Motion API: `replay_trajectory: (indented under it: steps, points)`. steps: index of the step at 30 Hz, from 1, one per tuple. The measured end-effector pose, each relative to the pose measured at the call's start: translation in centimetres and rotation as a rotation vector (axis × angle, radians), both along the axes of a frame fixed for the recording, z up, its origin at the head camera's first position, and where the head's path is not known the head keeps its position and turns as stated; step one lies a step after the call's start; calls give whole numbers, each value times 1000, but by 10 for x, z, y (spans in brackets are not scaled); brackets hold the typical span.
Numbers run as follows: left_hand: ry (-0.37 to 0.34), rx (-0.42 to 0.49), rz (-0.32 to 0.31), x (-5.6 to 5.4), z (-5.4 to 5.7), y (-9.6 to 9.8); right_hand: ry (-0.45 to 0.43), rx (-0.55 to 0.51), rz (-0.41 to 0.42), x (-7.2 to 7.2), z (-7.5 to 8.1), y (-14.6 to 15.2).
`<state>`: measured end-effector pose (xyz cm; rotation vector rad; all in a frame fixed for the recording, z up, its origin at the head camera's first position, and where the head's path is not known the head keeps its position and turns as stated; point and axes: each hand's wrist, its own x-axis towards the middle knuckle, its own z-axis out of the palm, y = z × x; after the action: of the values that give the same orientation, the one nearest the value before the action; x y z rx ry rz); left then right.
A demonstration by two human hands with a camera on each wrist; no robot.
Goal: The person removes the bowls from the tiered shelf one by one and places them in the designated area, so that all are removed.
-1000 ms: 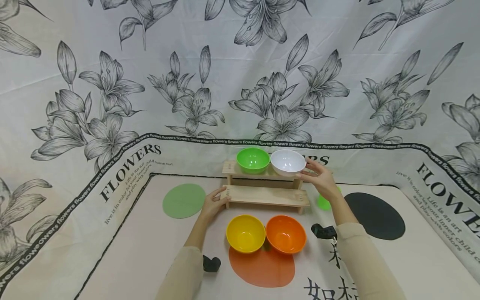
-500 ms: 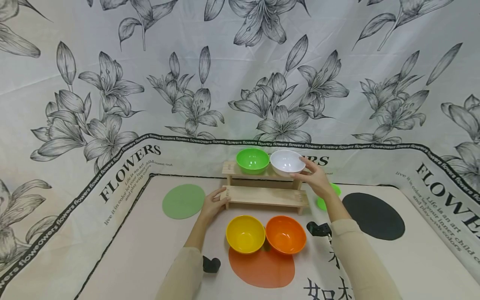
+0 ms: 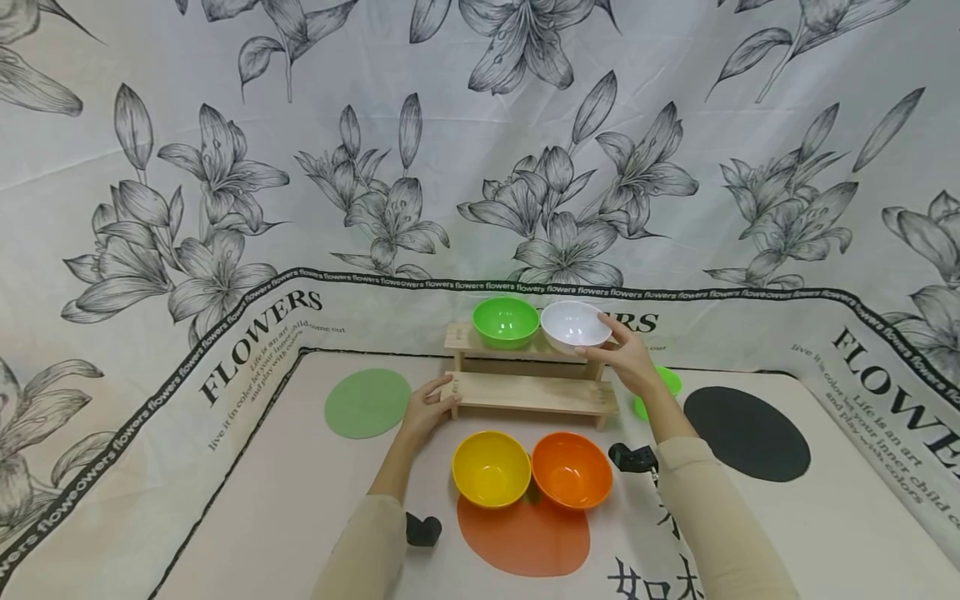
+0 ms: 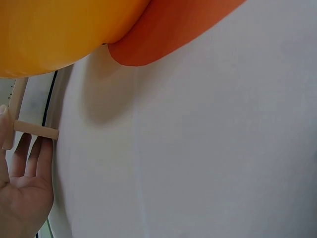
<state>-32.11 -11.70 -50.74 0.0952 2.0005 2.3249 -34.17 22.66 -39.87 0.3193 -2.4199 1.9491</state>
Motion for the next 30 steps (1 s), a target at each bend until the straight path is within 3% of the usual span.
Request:
replay_trajectory:
  steps: [7, 12, 23, 30]
  points:
    - [6, -25, -25, 12, 18, 0, 8, 15, -37, 1, 0, 0]
    - [3, -21, -21, 14, 20, 0, 9, -1, -50, 2, -1, 0]
    - [15, -10, -21, 13, 18, -1, 7, 26, -77, 6, -1, 1]
    - [24, -9, 30, 0, -4, 1, 2, -12, -69, 14, -3, 3]
